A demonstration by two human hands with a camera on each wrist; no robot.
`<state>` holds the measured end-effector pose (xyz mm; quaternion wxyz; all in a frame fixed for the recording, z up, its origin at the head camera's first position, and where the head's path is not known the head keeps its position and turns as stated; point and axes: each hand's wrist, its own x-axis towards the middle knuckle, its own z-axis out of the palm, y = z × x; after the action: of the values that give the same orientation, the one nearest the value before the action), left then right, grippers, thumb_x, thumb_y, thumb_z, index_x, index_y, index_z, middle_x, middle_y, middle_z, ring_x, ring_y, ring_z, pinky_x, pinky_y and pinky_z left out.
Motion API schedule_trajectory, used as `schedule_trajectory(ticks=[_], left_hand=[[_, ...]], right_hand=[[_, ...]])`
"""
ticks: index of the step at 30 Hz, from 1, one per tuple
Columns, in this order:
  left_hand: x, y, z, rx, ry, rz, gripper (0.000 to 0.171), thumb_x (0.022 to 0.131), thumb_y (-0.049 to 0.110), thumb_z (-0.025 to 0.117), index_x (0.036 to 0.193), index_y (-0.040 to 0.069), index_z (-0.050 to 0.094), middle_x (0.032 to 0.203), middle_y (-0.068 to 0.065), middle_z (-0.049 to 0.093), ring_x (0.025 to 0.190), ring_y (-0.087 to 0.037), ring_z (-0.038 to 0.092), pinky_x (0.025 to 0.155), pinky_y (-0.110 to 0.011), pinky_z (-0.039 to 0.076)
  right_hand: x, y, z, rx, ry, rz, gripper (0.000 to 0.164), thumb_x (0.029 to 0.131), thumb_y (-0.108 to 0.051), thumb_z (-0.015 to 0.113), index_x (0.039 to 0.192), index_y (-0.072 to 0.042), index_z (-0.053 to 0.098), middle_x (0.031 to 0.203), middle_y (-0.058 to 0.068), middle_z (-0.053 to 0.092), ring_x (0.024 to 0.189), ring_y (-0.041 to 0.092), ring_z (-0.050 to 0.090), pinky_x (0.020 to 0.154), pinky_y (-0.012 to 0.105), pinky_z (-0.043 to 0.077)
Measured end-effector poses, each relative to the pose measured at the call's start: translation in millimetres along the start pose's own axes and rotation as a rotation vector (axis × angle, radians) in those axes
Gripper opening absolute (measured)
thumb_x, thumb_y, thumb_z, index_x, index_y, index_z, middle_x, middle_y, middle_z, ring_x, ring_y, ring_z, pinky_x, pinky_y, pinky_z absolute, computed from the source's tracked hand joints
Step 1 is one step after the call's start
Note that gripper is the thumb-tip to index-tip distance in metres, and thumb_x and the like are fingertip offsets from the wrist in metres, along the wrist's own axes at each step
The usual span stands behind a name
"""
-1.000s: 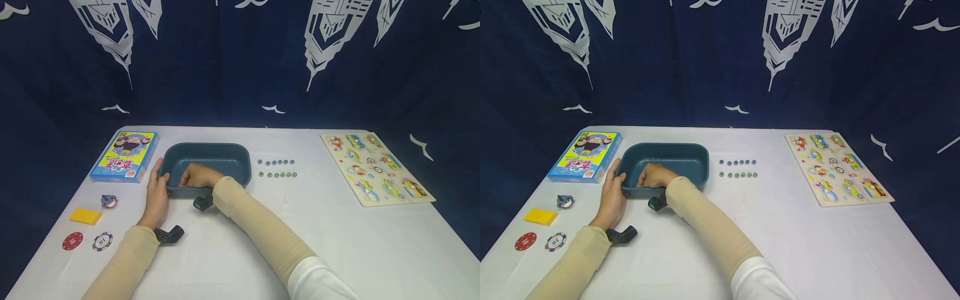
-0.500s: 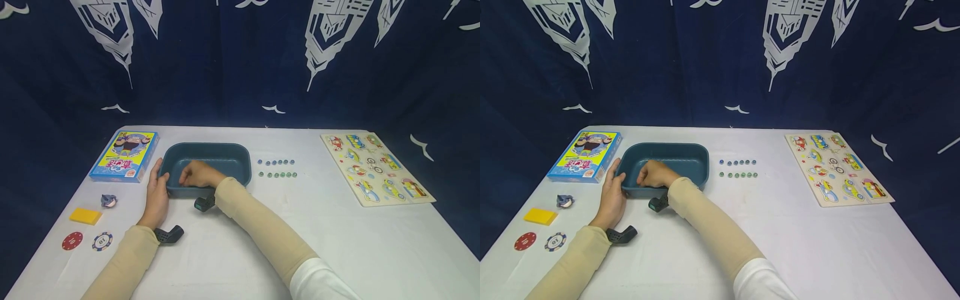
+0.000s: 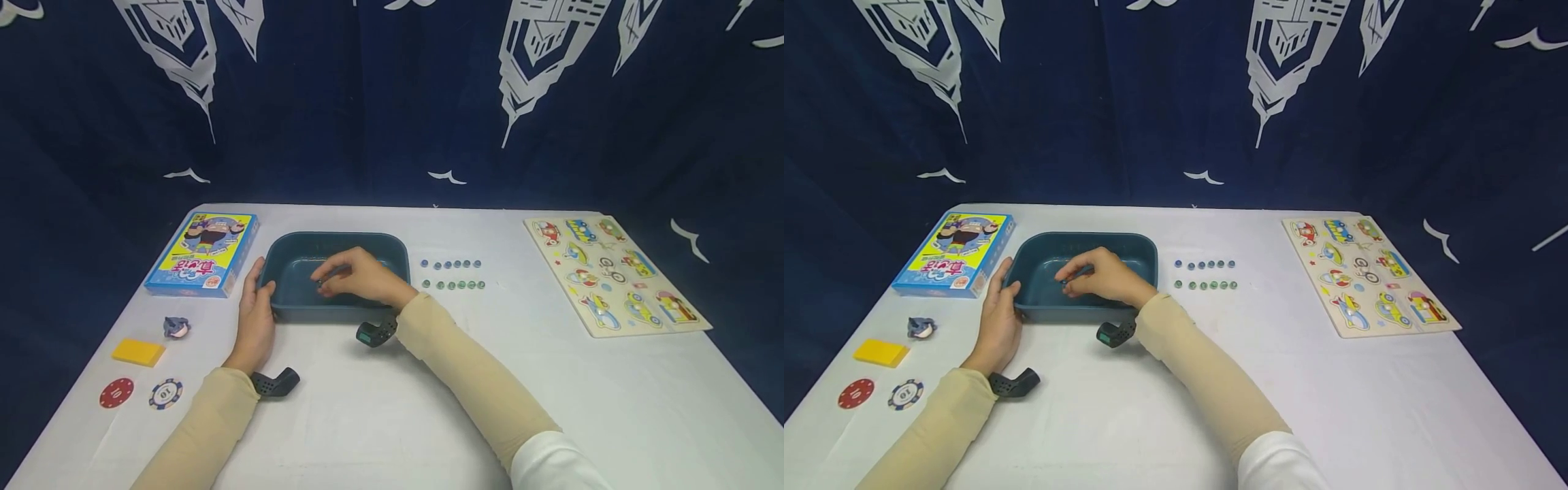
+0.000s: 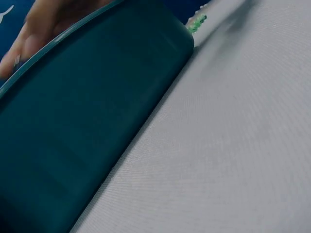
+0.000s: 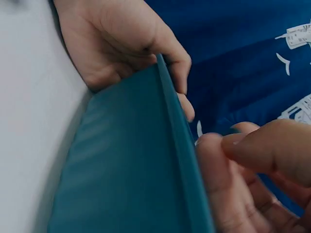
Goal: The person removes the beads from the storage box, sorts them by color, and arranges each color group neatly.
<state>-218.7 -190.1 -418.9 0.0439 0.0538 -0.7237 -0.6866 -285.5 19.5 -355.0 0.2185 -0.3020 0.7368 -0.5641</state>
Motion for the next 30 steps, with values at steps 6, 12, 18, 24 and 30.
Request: schedule_trajectory(ticks=[6,12,18,24,30], left_hand=[[-0.1,0.2,2.3,0.028,0.019,0.001,0.056,0.108,0.031,0.027,0.160,0.031,0.008,0.166,0.014,0.007,0.152,-0.009,0.004,0.124,-0.039,0.009],[-2.0,1.2,0.6,0.026,0.027,0.006,0.056,0.108,0.030,0.027,0.160,0.031,0.009,0.166,0.014,0.006,0.152,-0.009,0.002,0.124,-0.038,0.006],[-3.9,1.1,-1.4,-0.004,0.045,0.006,0.055,0.108,0.028,0.027,0.161,0.029,0.011,0.166,0.013,0.007,0.152,-0.008,0.001,0.124,-0.037,0.005],[-3.5,0.2,0.1,0.015,0.044,0.013,0.055,0.108,0.030,0.026,0.160,0.030,0.010,0.166,0.013,0.006,0.152,-0.007,0.000,0.124,-0.036,0.004],[-1.3,0.1,4.5,-0.015,0.043,0.011,0.055,0.108,0.027,0.026,0.161,0.028,0.010,0.166,0.013,0.006,0.152,-0.006,0.001,0.124,-0.034,0.005]], right_hand=[[-28.9,3.9,-28.8,0.072,0.044,-0.075,0.028,0.090,0.006,0.066,0.117,0.014,0.063,0.119,0.031,0.064,0.100,0.035,0.070,0.088,0.039,0.059],[-57.0,16.4,-60.2,0.069,0.191,-0.171,0.024,0.088,0.005,0.067,0.112,0.011,0.064,0.102,0.022,0.067,0.089,0.028,0.070,0.082,0.043,0.060],[-78.7,32.7,-94.7,0.040,0.397,-0.258,0.019,0.086,0.007,0.068,0.105,0.010,0.064,0.099,0.013,0.067,0.083,0.018,0.069,0.073,0.040,0.062],[-99.7,55.1,-132.0,-0.016,0.590,-0.286,0.012,0.089,0.003,0.068,0.101,0.004,0.067,0.094,0.006,0.068,0.080,0.017,0.066,0.065,0.031,0.060],[-128.3,61.6,-155.3,-0.013,0.751,-0.185,0.016,0.091,-0.001,0.067,0.104,0.007,0.067,0.083,0.000,0.065,0.066,0.020,0.058,0.056,0.024,0.051]])
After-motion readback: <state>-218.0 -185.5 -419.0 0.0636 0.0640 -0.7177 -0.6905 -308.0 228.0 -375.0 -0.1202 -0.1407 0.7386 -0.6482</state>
